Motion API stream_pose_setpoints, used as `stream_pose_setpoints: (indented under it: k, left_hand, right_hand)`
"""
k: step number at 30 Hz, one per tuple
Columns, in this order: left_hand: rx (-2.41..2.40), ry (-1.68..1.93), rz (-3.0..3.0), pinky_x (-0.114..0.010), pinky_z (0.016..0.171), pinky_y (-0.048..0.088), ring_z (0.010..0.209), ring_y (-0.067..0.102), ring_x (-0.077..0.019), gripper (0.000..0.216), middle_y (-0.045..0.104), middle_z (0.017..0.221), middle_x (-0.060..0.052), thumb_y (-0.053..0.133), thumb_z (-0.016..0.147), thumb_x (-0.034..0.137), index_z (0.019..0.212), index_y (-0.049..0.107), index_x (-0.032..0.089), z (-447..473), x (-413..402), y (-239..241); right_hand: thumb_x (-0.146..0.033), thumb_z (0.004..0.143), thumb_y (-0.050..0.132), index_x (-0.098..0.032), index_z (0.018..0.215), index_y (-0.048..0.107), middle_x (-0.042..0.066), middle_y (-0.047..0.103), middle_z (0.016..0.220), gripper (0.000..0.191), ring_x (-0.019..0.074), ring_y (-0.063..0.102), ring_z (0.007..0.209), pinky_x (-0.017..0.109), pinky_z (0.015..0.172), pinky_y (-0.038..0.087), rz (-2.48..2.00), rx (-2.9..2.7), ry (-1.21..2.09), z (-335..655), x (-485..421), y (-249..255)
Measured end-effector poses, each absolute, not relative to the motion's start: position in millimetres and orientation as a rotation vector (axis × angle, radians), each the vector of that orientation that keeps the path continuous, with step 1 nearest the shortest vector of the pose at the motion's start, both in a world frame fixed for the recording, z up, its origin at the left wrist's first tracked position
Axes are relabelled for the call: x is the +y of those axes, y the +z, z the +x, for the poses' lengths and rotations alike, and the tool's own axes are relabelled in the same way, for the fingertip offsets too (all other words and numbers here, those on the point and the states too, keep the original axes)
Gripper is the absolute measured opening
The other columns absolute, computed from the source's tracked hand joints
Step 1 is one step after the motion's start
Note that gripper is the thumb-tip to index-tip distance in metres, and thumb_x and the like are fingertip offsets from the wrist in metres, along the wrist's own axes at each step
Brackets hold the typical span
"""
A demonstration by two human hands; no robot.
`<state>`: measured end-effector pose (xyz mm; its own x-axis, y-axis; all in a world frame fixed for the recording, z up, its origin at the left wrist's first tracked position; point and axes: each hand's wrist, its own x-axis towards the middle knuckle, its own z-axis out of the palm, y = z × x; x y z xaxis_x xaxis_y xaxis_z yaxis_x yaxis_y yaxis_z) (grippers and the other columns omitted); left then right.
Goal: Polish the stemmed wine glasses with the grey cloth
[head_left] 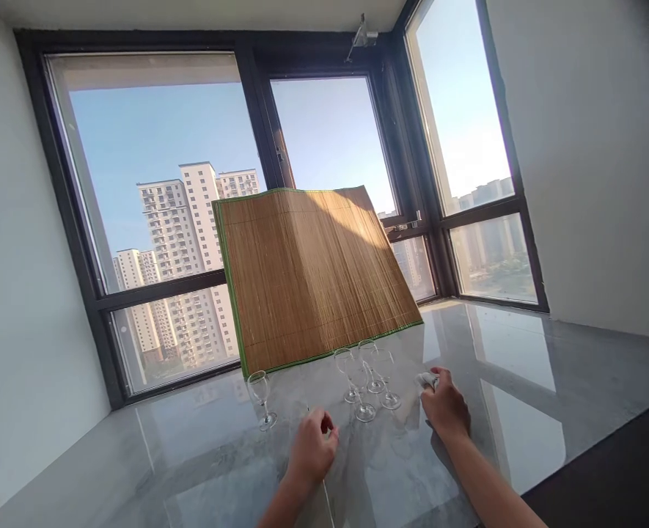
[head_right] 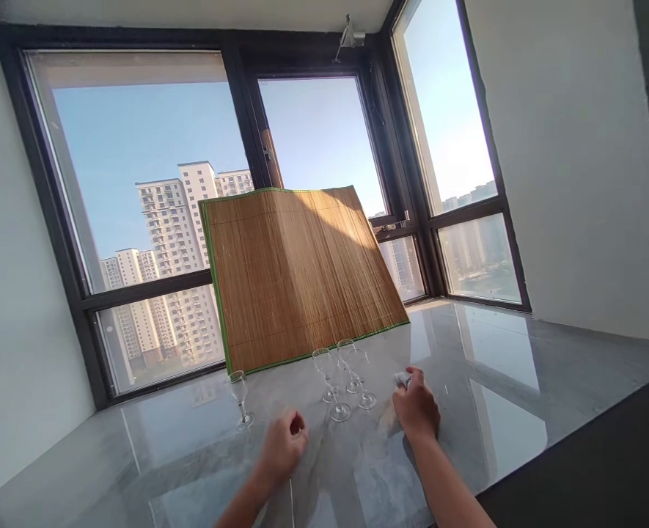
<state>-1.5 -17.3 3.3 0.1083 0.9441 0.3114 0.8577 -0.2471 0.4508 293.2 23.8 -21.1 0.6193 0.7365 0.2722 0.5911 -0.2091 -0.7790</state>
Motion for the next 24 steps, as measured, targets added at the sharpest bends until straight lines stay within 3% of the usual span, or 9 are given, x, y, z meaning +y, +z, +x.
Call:
stream_pose_setpoints:
  k: [3,5,7,11,15,24]
  left_hand:
    - [1.526,0.722,2.457,-0.039,0.105,0.035,0.119,0.051,-0.0263,0.034,0.06,0.124,-0.008,0.06,0.076,0.041,0.105,0.067,0.024,35,-25,-1]
    - [1.43,0.562,2.542,-0.049,0.116,0.017,0.137,0.034,-0.0313,0.057,0.044,0.147,-0.007,0.061,0.076,0.048,0.13,0.058,0.031,49,-21,1]
    - [1.381,0.39,2.539,-0.053,0.119,0.007,0.144,0.022,-0.0326,0.067,0.03,0.157,-0.006,0.052,0.081,0.055,0.144,0.042,0.033,57,-13,3]
    - [1.351,0.298,2.56,-0.052,0.12,0.007,0.142,0.028,-0.03,0.063,0.037,0.154,-0.005,0.034,0.089,0.057,0.145,0.042,0.03,62,-5,8]
    - [1.34,0.314,2.613,-0.046,0.12,0.014,0.135,0.039,-0.0271,0.061,0.048,0.146,-0.007,0.041,0.086,0.053,0.142,0.047,0.027,39,-28,10]
    - [1.793,0.383,2.34,-0.042,0.122,0.011,0.144,0.029,-0.0235,0.059,0.04,0.153,-0.001,0.047,0.085,0.041,0.143,0.046,0.029,-97,-82,4]
  right_hand:
    - [-0.023,0.085,0.041,-0.022,0.122,0.048,0.012,0.067,0.106,0.038,0.025,0.064,0.092,0.031,0.069,0.042,-1.916,-1.056,0.183,292,23,-19]
    - [-0.023,0.086,0.041,-0.022,0.122,0.049,0.012,0.067,0.105,0.037,0.0244,0.064,0.093,0.031,0.071,0.043,-1.928,-1.053,0.18,292,22,-18]
    - [-0.024,0.087,0.042,-0.022,0.123,0.049,0.012,0.067,0.105,0.037,0.0243,0.065,0.095,0.032,0.073,0.044,-1.934,-1.059,0.179,291,21,-17]
    - [-0.024,0.088,0.041,-0.022,0.123,0.049,0.012,0.067,0.107,0.036,0.0246,0.065,0.098,0.032,0.075,0.045,-1.936,-1.077,0.191,292,19,-16]
    - [-0.022,0.087,0.042,-0.021,0.122,0.048,0.012,0.067,0.109,0.036,0.0249,0.065,0.099,0.031,0.076,0.045,-1.938,-1.091,0.206,293,19,-16]
    - [-0.026,0.087,0.039,-0.022,0.12,0.051,0.013,0.067,0.109,0.036,0.028,0.065,0.092,0.033,0.067,0.044,-1.935,-1.117,0.211,295,22,-23]
